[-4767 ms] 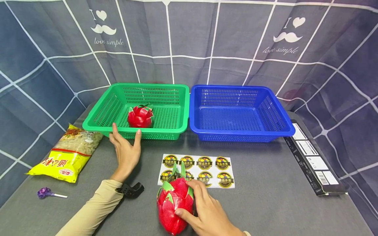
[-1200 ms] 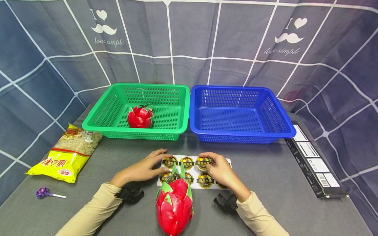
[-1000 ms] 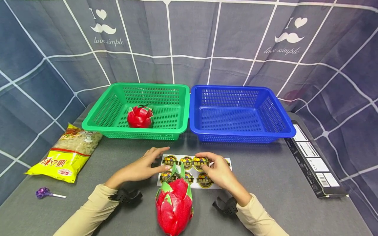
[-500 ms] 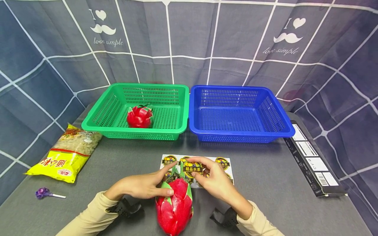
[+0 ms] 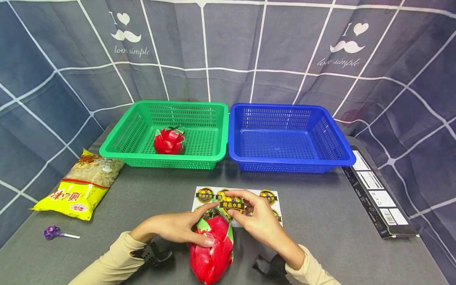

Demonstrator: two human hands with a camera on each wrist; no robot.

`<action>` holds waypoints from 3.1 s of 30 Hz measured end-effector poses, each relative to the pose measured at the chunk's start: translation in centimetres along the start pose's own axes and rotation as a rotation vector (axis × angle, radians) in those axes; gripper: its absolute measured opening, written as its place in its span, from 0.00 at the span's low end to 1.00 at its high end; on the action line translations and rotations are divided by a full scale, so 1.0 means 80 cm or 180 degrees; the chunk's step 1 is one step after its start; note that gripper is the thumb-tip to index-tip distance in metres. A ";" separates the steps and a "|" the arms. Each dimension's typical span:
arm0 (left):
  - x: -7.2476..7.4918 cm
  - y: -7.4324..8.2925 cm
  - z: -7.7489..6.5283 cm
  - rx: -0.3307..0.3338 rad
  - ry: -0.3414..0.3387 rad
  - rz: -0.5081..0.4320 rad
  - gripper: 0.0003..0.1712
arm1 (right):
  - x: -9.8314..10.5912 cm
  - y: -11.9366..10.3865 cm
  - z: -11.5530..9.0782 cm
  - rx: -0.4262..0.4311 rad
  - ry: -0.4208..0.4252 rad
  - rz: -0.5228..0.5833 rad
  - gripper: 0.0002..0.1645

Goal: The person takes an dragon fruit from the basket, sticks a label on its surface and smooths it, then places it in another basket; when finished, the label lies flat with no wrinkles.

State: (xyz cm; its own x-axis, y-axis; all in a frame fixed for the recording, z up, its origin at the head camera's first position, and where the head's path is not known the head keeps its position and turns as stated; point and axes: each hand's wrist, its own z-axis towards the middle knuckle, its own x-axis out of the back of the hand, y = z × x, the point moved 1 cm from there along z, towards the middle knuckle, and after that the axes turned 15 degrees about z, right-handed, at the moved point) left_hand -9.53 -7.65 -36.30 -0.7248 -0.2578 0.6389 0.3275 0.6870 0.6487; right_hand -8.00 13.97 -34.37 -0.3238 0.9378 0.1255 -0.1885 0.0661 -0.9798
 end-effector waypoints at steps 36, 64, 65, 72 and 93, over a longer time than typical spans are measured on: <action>0.013 -0.010 0.018 0.0111 0.1266 -0.1738 0.54 | -0.018 -0.002 -0.009 0.0395 0.0353 0.0610 0.17; 0.005 -0.002 0.025 0.0273 0.1821 -0.1814 0.55 | -0.030 0.011 -0.007 -0.0293 0.1170 0.0647 0.18; 0.005 -0.002 0.025 0.0273 0.1835 -0.1808 0.54 | -0.031 0.011 -0.007 -0.0294 0.1185 0.0645 0.19; 0.002 -0.001 0.025 0.0305 0.1831 -0.1787 0.53 | -0.031 0.012 -0.009 -0.0201 0.1230 -0.0183 0.24; -0.010 0.015 0.022 -0.0314 0.1619 -0.2136 0.55 | -0.009 -0.007 -0.009 0.0612 0.1360 -0.0020 0.23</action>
State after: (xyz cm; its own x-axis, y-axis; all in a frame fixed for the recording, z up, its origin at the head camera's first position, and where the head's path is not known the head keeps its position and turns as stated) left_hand -9.62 -5.40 -36.80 -0.4311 -0.8802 0.1984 -0.0063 0.2228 0.9748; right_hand -6.98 13.55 -33.99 0.0812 0.9966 0.0166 -0.3707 0.0456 -0.9276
